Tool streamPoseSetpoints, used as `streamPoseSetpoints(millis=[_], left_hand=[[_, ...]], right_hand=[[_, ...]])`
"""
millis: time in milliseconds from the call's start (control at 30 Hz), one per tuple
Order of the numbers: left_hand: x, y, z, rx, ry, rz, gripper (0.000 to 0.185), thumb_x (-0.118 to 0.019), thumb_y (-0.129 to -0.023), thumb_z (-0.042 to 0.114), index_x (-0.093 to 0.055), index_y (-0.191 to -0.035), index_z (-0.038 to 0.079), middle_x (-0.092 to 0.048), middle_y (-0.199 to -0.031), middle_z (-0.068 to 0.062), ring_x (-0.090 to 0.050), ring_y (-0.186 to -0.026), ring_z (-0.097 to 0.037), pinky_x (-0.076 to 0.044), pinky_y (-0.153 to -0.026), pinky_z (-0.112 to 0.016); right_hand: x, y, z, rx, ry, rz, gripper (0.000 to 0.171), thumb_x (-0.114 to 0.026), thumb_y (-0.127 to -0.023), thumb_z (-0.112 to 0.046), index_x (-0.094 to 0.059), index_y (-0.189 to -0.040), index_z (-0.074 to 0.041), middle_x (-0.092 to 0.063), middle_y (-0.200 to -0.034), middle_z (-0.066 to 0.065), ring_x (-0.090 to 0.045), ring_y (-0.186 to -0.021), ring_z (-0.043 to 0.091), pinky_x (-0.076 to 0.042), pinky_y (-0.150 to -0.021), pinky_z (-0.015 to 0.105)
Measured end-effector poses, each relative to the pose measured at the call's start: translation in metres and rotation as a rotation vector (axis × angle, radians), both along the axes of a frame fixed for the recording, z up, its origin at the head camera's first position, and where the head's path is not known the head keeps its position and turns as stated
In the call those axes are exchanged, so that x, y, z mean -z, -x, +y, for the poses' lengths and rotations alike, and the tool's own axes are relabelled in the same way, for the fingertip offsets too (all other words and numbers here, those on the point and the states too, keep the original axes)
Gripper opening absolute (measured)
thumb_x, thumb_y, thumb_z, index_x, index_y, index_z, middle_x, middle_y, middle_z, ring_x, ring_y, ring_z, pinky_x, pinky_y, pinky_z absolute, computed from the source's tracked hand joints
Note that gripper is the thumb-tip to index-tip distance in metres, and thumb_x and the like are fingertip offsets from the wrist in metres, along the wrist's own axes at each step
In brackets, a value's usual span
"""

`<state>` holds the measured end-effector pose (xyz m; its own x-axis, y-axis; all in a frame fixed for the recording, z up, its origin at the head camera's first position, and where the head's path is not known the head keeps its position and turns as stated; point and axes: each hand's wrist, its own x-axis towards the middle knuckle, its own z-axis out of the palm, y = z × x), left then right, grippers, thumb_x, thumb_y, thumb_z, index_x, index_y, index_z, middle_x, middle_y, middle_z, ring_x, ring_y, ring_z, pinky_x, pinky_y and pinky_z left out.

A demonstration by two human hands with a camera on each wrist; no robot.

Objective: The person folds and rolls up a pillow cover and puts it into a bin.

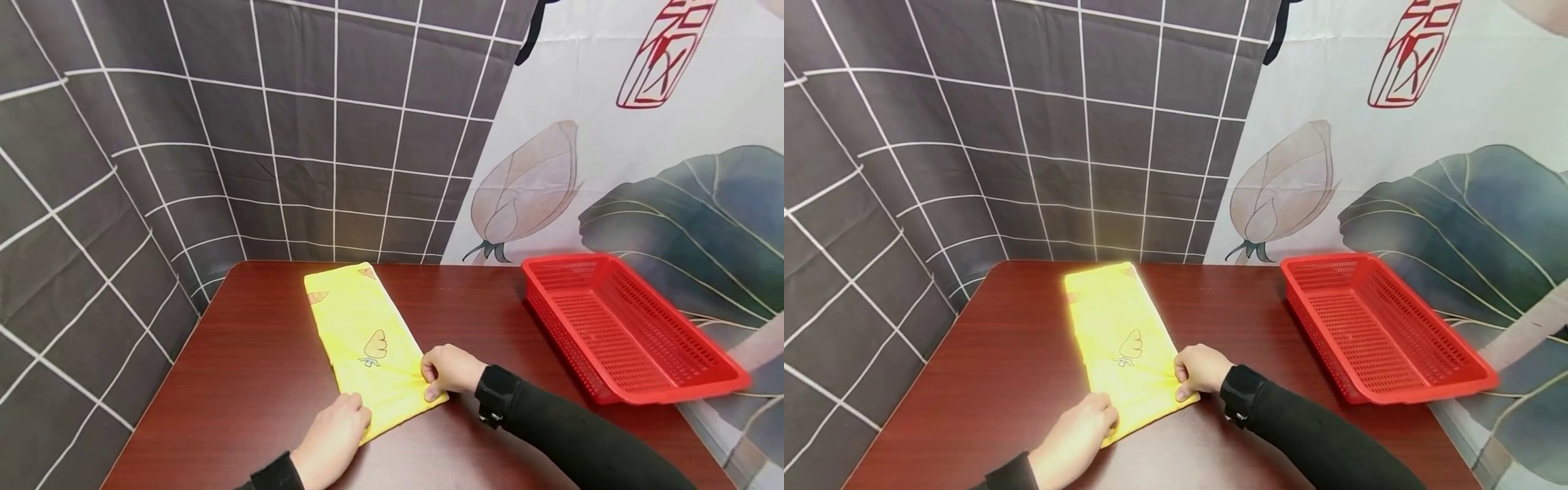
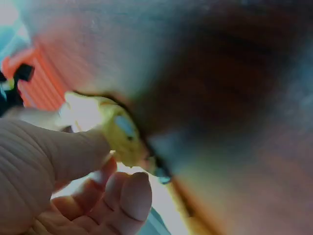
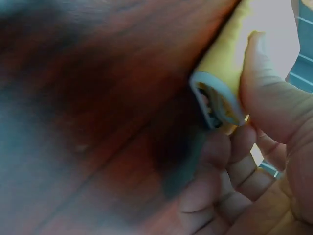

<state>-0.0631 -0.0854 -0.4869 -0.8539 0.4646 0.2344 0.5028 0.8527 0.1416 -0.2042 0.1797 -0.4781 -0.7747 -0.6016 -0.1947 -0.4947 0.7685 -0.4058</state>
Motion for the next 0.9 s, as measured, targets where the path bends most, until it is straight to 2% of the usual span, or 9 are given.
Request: streamPoseSetpoints(millis=[100, 167, 233, 333, 433, 500, 700, 767, 900], left_hand=[[0.006, -0.008, 0.005, 0.07, 0.138, 0.233, 0.015, -0.077, -0.079, 0.009, -0.066, -0.07, 0.015, -0.052, -0.074, 0.003, -0.05, -0.073, -0.015, -0.043, -0.06, -0.027], [0.007, -0.012, 0.007, 0.086, 0.195, 0.275, 0.015, -0.078, -0.077, 0.009, -0.067, -0.068, 0.014, -0.054, -0.072, 0.002, -0.051, -0.073, -0.016, -0.044, -0.061, -0.026], [0.006, -0.015, 0.008, 0.093, 0.223, 0.226, 0.016, -0.079, -0.078, 0.011, -0.066, -0.068, 0.013, -0.055, -0.071, 0.001, -0.051, -0.073, -0.015, -0.046, -0.062, -0.026], [0.003, -0.016, 0.01, 0.066, 0.184, 0.099, 0.021, -0.081, -0.083, 0.018, -0.065, -0.071, 0.013, -0.056, -0.073, 0.001, -0.052, -0.075, -0.014, -0.048, -0.06, -0.027], [0.002, -0.015, 0.01, 0.044, 0.151, 0.085, 0.022, -0.082, -0.085, 0.02, -0.065, -0.072, 0.013, -0.057, -0.072, 0.001, -0.053, -0.074, -0.014, -0.049, -0.058, -0.027], [0.001, -0.015, 0.01, 0.038, 0.142, 0.091, 0.019, -0.08, -0.086, 0.013, -0.066, -0.073, 0.013, -0.058, -0.072, 0.001, -0.053, -0.073, -0.014, -0.049, -0.057, -0.028], [0.002, -0.016, 0.008, 0.029, 0.103, 0.018, 0.014, -0.07, -0.088, -0.003, -0.066, -0.082, 0.009, -0.057, -0.079, -0.002, -0.055, -0.077, -0.017, -0.049, -0.058, -0.03], [0.002, -0.017, 0.008, 0.019, 0.087, 0.003, 0.014, -0.069, -0.09, -0.004, -0.065, -0.085, 0.009, -0.056, -0.081, -0.002, -0.055, -0.078, -0.017, -0.049, -0.059, -0.03], [0.003, -0.018, 0.008, 0.012, 0.082, 0.024, 0.014, -0.069, -0.089, -0.002, -0.064, -0.083, 0.01, -0.057, -0.08, -0.001, -0.055, -0.078, -0.017, -0.05, -0.058, -0.03]], right_hand=[[-0.005, -0.007, -0.001, -0.03, 0.045, 0.002, 0.042, -0.098, -0.07, -0.031, -0.057, -0.066, -0.021, -0.046, -0.063, -0.013, -0.047, -0.063, 0.006, -0.04, -0.062, 0.025], [-0.004, -0.013, 0.0, -0.071, 0.052, 0.058, 0.038, -0.097, -0.072, -0.028, -0.06, -0.066, -0.022, -0.047, -0.066, -0.015, -0.046, -0.065, 0.002, -0.042, -0.064, 0.023], [-0.005, -0.021, 0.0, -0.134, 0.066, 0.144, 0.032, -0.097, -0.074, -0.024, -0.065, -0.069, -0.021, -0.052, -0.07, -0.013, -0.047, -0.069, 0.003, -0.043, -0.066, 0.019], [-0.003, -0.032, 0.002, -0.282, 0.028, 0.35, 0.025, -0.094, -0.078, -0.016, -0.07, -0.074, -0.022, -0.06, -0.076, -0.013, -0.049, -0.073, 0.004, -0.044, -0.07, 0.017], [-0.004, -0.039, 0.004, -0.412, -0.026, 0.533, 0.023, -0.086, -0.08, -0.005, -0.071, -0.078, -0.022, -0.063, -0.076, -0.012, -0.051, -0.074, 0.006, -0.042, -0.07, 0.016], [-0.005, -0.043, 0.006, -0.478, -0.057, 0.624, 0.022, -0.084, -0.08, -0.006, -0.07, -0.077, -0.023, -0.067, -0.076, -0.013, -0.055, -0.074, 0.006, -0.044, -0.07, 0.016], [-0.005, -0.052, 0.013, -0.543, -0.053, 0.664, 0.032, -0.09, -0.081, -0.024, -0.058, -0.081, -0.018, -0.066, -0.078, -0.012, -0.065, -0.083, 0.006, -0.053, -0.079, 0.02], [-0.003, -0.053, 0.014, -0.536, -0.056, 0.697, 0.033, -0.088, -0.081, -0.02, -0.055, -0.083, -0.018, -0.058, -0.075, -0.011, -0.061, -0.078, 0.006, -0.052, -0.077, 0.02], [0.002, -0.057, 0.014, -0.538, -0.084, 0.825, 0.023, -0.08, -0.085, -0.01, -0.059, -0.084, -0.018, -0.058, -0.073, -0.01, -0.056, -0.073, 0.008, -0.051, -0.073, 0.022]])
